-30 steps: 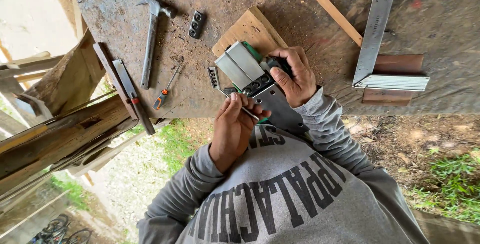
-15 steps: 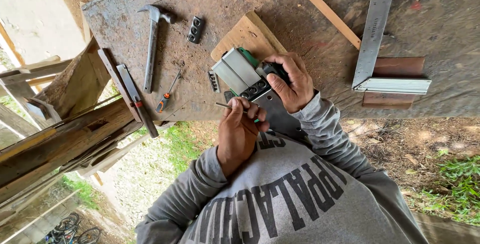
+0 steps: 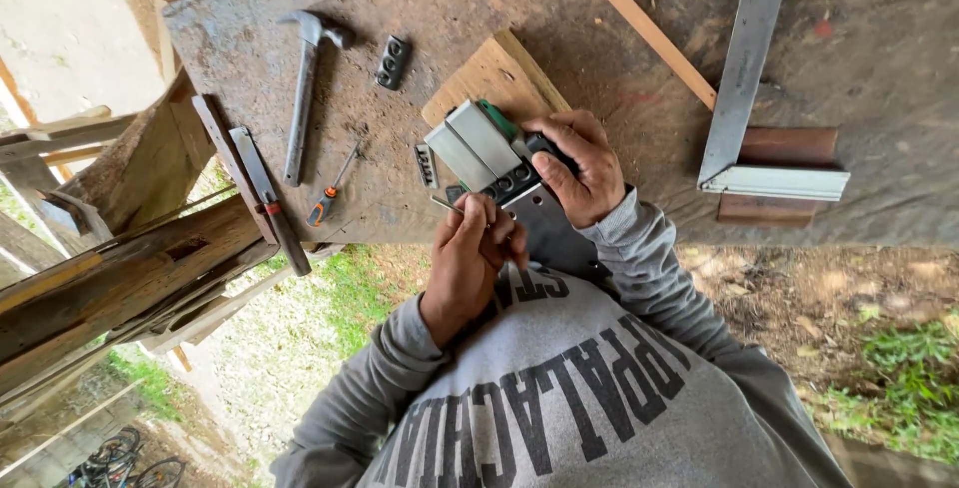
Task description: The recorder is maintaining or assembling parts of a handheld electric power planer at a workbench.
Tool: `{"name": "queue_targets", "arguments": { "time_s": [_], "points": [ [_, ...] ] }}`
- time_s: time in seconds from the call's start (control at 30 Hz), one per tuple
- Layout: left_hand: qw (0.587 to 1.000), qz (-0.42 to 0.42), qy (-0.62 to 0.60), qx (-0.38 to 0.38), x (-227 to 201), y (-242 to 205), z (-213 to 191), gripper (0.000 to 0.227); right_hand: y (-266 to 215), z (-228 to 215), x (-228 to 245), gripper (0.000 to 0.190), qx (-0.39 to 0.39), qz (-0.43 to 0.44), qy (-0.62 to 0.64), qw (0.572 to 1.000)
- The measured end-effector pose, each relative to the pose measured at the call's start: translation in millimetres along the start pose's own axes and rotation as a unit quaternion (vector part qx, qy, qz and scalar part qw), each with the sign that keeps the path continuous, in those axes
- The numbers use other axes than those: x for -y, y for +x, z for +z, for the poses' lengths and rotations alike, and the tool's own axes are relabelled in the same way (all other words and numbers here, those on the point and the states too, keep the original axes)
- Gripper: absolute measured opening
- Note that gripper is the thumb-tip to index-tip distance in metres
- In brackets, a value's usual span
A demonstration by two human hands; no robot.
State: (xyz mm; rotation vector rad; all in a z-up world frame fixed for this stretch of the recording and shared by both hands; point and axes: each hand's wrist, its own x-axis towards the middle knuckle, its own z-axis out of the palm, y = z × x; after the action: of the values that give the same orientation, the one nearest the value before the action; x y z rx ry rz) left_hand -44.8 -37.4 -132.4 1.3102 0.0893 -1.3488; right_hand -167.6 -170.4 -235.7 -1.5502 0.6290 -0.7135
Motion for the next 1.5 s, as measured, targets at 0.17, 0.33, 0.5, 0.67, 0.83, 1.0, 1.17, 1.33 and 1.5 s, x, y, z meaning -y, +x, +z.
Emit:
{"name": "queue_targets", "arguments": {
  "time_s": [0.17,0.33,0.5,0.67,0.83,1.0,1.17,1.33,1.5],
  "points": [
    [0.996,-0.055,-0.066,-0.031,-13.5,-18.0,12.8,0.040,-1.4,-2.0,4.8,0.038,-0.001,0.022,0.011,1.000],
    [0.995,-0.072,-0.067,0.007,-5.1,-4.6,9.9,0.037,2.2,-1.6,1.4,0.039,0.007,0.005,0.018,1.000],
    [0.996,-0.029,-0.084,0.010,0.2,2.1,15.4,0.037,0.6,-5.2,6.2,0.040,0.008,0.016,0.020,1.000],
    [0.993,-0.027,-0.117,0.017,4.5,3.0,18.2,0.038,0.2,-5.3,5.5,0.039,0.011,0.025,0.013,1.000],
    [0.993,-0.003,-0.116,0.031,4.9,3.5,25.2,0.038,1.8,-6.2,6.6,0.038,0.013,0.025,0.014,0.999],
    [0.989,-0.032,-0.130,-0.056,-5.4,5.1,46.4,0.035,4.1,-5.0,4.8,0.039,0.012,0.021,0.022,0.999],
    [0.998,0.001,-0.062,-0.012,7.8,11.4,17.8,0.033,4.4,-5.6,6.0,0.038,0.006,0.009,0.014,1.000],
    [0.997,-0.002,0.068,0.023,1.0,16.6,2.9,0.038,3.8,-5.1,3.3,0.038,0.014,0.006,0.007,1.000],
    [0.979,-0.026,0.193,0.054,-10.1,21.0,-0.1,0.037,4.8,-5.1,3.5,0.037,0.009,-0.006,0.009,1.000]
  ]
}}
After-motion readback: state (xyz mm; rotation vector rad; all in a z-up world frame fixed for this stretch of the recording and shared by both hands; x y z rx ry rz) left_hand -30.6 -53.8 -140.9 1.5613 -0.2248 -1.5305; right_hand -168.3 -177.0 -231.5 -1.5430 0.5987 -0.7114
